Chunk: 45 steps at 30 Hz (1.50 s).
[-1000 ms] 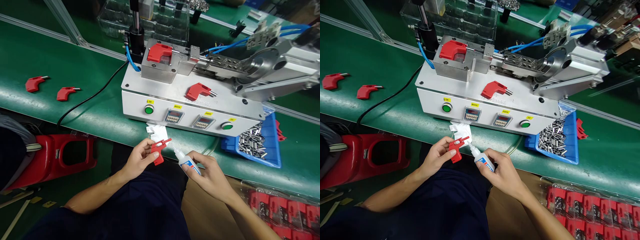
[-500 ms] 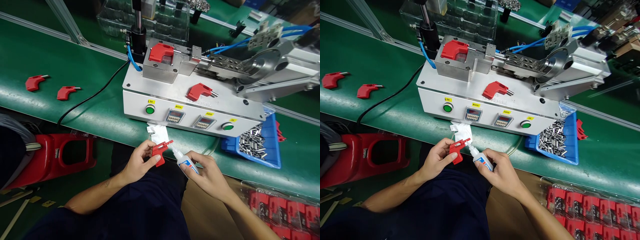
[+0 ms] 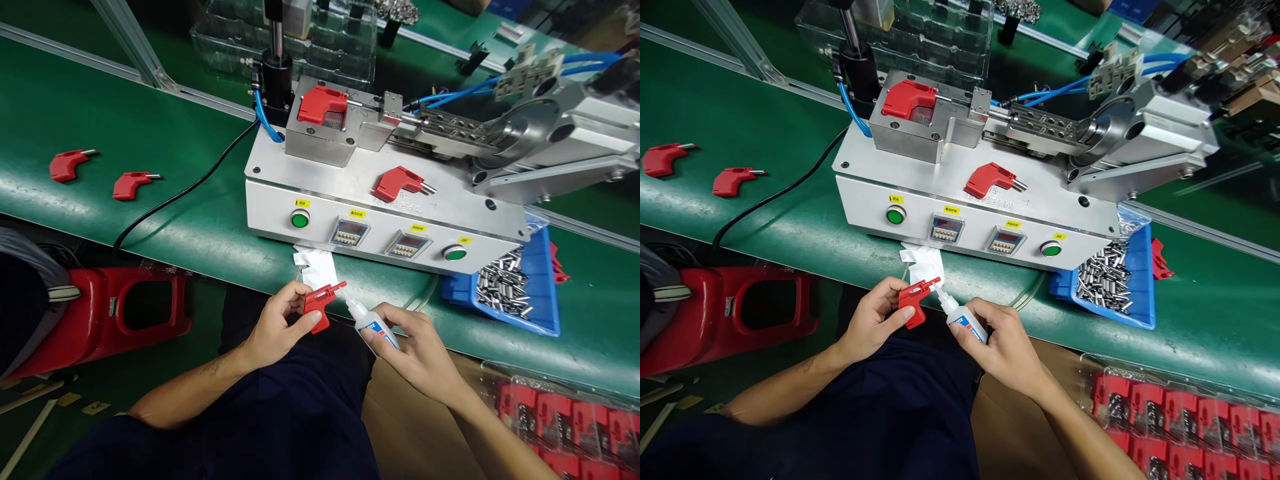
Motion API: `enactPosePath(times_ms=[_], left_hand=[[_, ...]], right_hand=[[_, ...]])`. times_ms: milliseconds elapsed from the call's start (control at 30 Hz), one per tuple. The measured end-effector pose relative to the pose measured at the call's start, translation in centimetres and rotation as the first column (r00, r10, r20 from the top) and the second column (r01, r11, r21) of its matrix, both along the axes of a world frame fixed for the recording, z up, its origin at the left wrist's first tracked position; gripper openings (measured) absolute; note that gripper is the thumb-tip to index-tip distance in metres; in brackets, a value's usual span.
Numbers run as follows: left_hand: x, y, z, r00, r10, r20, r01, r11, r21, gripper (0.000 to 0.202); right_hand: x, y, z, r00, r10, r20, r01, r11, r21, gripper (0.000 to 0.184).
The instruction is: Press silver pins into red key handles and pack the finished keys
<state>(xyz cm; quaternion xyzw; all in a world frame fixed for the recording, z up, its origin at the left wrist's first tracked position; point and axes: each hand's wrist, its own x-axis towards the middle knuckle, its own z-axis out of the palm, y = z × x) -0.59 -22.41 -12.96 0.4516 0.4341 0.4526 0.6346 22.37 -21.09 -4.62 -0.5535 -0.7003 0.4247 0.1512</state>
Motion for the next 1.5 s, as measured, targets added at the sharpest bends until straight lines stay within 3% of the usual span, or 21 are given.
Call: enactPosePath(times_ms=[767, 1133, 1333, 1500], left_hand=[[0.0, 0.1, -0.2, 1.000, -0.004, 0.015, 0.004, 1.000, 0.014, 0.020], [-0.1, 0.0, -0.3, 0.998, 0.010, -0.054, -0.007, 0.998, 0.067, 0.018], [0.0, 0.4, -0.7, 0.998, 0.007, 0.069, -0.005, 0.999, -0.035, 0.024], [0.0, 0.3, -1.2, 0.994, -0.019, 0.108, 0.026, 0.998, -0.064, 0.022]], right_hand=[[0.0, 0.1, -0.4, 1.000, 0.014, -0.018, -0.014, 1.000, -0.002, 0.035], [0.3, 0.1, -0.6, 0.999, -0.006, -0.042, 0.006, 1.000, 0.014, 0.028], [1.4, -0.5, 0.7, 0.979, -0.163, -0.127, 0.165, 0.986, 0.008, 0.026], [0.6, -2.8, 0.3, 0.877, -0.421, -0.231, 0.415, 0.907, -0.075, 0.029]])
